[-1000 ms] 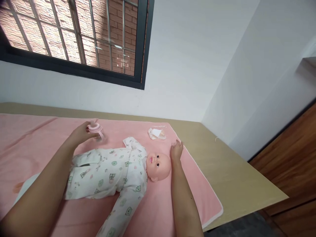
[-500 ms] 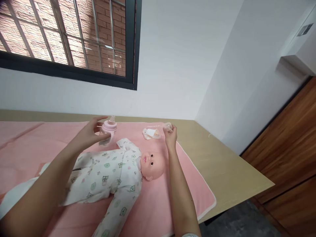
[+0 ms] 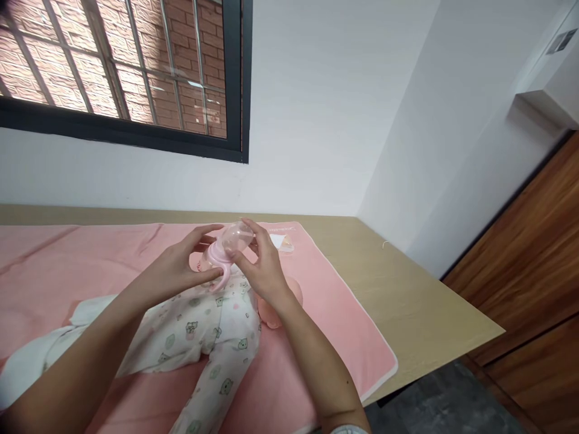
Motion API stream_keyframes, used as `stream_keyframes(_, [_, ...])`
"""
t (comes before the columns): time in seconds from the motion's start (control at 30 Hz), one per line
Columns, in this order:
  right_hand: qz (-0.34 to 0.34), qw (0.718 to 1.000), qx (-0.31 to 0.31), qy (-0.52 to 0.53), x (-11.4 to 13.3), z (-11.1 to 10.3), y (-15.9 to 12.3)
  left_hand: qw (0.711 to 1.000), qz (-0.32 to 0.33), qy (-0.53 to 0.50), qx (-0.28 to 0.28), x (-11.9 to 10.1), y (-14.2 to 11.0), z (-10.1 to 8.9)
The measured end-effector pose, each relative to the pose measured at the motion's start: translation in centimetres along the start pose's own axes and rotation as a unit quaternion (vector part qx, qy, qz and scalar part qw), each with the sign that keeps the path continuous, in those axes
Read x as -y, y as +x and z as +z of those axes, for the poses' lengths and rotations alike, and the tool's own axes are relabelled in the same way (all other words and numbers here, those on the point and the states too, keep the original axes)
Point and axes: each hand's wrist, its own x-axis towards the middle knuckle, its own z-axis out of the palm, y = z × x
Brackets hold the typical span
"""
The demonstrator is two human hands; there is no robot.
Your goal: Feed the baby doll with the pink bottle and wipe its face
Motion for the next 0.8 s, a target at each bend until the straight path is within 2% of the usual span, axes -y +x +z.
stream_keyframes(0.27, [0.045, 0.997, 0.056, -0.019, 0.3, 1.0, -0.6, 0.998, 0.035, -0.033, -0.031, 0.1, 0.1, 0.3])
stream_keyframes(0.47, [0.044, 0.998, 0.024, -0.028, 0.5, 1.8, -1.0, 0.997, 0.056, 0.022, -0.045, -0.4, -0.2, 0.3])
stream_keyframes(0.57, [0.04, 0.999, 0.012, -0.036, 0.5, 1.8, -1.0, 0.997, 0.067, 0.036, -0.033, -0.4, -0.2, 0.3])
stream_keyframes(0.7, [0.03, 0.998, -0.018, -0.044, 0.2, 0.4, -0.2, 0.996, 0.058, 0.056, -0.033, -0.3, -0.3, 0.0])
stream_keyframes(0.8, [0.009, 0.994, -0.071, -0.084, -1.2, -2.4, 1.2, 0.994, 0.036, 0.093, -0.039, -0.5, -0.9, -0.4])
